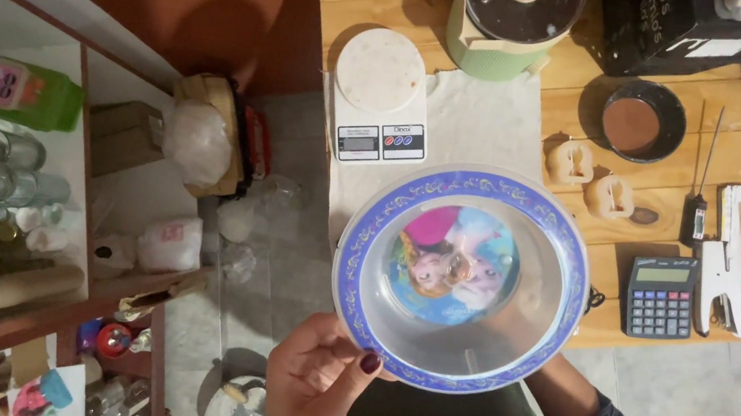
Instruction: The recorder is stirring a dark red liquid, likely melted candle wax, in a metal pitcher and checking its temperature using a digital thermometer.
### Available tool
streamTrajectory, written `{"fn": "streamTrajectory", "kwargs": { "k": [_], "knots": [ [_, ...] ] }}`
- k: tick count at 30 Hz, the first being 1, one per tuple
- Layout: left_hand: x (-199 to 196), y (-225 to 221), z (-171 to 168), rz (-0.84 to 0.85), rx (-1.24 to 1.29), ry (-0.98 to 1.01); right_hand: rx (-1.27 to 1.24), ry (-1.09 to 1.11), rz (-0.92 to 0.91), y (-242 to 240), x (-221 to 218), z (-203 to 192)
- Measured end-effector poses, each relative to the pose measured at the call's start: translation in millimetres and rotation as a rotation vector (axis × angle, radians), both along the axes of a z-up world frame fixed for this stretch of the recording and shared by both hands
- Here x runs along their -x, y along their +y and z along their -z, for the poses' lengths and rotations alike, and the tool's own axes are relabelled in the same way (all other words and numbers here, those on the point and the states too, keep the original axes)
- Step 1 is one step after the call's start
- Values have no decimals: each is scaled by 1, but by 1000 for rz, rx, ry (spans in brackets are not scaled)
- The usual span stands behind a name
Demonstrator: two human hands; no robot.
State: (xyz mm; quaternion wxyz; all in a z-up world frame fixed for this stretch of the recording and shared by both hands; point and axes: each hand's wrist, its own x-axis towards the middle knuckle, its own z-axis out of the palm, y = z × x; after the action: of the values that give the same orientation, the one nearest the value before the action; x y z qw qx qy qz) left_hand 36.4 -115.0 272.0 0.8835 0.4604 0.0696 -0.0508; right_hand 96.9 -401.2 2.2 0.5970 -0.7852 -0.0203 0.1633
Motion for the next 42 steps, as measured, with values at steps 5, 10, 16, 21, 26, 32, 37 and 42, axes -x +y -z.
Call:
{"fn": "streamTrajectory", "kwargs": {
  "k": [5, 10, 16, 21, 26, 32, 37, 42],
  "knots": [
    [0, 6, 5, 0, -31, 15, -69, 36, 30, -43, 11, 28],
    [-2, 9, 5, -1, -54, 32, -137, 68, 54, -42, 17, 26],
    [-5, 13, 3, 10, -78, 12, -222, 109, 85, -38, 25, 28],
    [-5, 15, 0, 0, -70, -15, -291, 140, 111, -38, 28, 20],
    [-5, 17, -1, -8, -107, -4, -362, 174, 133, -11, 10, -2],
    [-3, 17, -2, -11, -106, -10, -449, 215, 162, 10, -8, -26],
    [-1, 18, -2, -5, -127, -2, -523, 249, 183, 10, -10, -31],
    [4, 19, 3, -10, -92, -23, -597, 285, 205, 14, -16, -31]
  ]
}}
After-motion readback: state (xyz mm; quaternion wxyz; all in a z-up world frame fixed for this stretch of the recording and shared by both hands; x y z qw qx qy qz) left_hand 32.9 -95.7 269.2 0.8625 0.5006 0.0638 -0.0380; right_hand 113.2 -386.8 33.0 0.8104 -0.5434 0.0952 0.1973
